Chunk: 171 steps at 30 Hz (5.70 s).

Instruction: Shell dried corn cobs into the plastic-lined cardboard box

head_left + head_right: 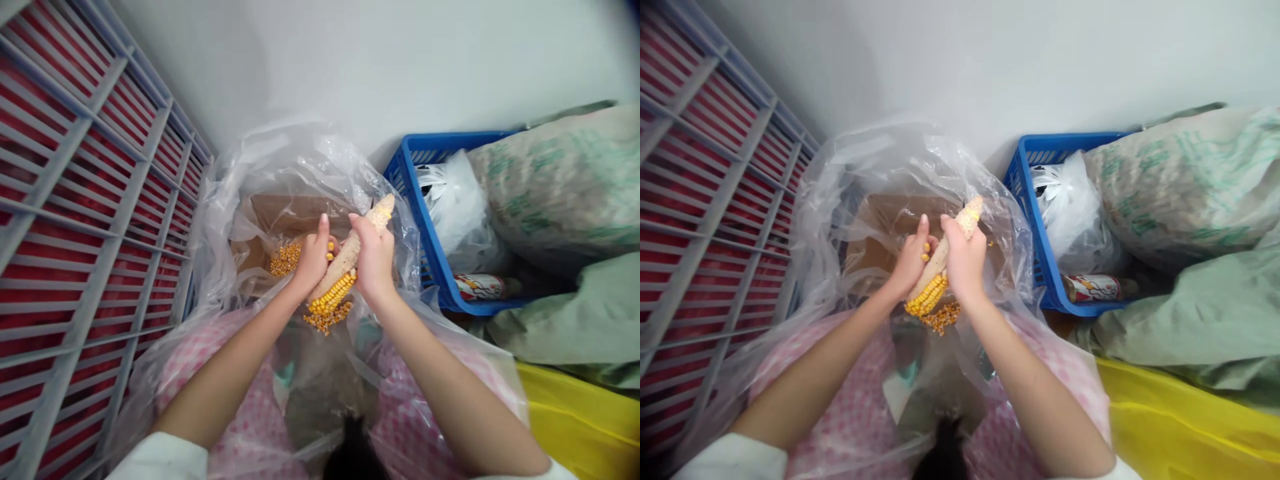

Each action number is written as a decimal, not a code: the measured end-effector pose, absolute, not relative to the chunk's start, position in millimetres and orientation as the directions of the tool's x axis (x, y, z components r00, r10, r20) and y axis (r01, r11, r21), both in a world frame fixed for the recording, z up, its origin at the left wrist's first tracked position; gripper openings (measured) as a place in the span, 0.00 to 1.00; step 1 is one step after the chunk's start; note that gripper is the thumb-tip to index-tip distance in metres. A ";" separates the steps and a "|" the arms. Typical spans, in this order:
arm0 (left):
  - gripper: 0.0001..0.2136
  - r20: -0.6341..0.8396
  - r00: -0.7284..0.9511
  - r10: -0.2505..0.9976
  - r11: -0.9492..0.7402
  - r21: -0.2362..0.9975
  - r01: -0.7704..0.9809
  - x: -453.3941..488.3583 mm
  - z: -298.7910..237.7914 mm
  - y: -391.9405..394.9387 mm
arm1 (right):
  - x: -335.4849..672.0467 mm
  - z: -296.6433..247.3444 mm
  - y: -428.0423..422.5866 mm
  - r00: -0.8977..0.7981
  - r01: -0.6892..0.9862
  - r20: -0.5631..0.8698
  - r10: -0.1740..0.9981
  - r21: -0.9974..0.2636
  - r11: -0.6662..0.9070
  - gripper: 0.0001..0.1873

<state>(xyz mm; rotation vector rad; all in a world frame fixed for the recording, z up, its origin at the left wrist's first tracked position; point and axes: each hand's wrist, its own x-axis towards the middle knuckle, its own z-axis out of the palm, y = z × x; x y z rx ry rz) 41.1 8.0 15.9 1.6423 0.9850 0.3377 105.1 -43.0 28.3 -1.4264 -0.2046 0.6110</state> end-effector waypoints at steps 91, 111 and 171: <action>0.32 -0.352 0.715 0.604 0.193 0.935 0.298 47.8 -3.5 4.2 | 123.8 27.6 -55.5 0.787 -0.138 -0.085 0.611 -0.990 0.040 0.08; 0.27 -0.162 0.731 0.663 -0.170 0.918 0.358 44.7 3.0 -4.4 | 148.3 37.3 -49.6 0.941 -0.014 0.014 0.339 -0.997 0.080 0.08; 0.29 -0.406 0.485 0.774 0.310 0.912 0.268 45.7 -2.3 25.3 | 165.6 33.8 -50.3 0.953 -0.302 -0.283 0.105 -0.907 0.292 0.09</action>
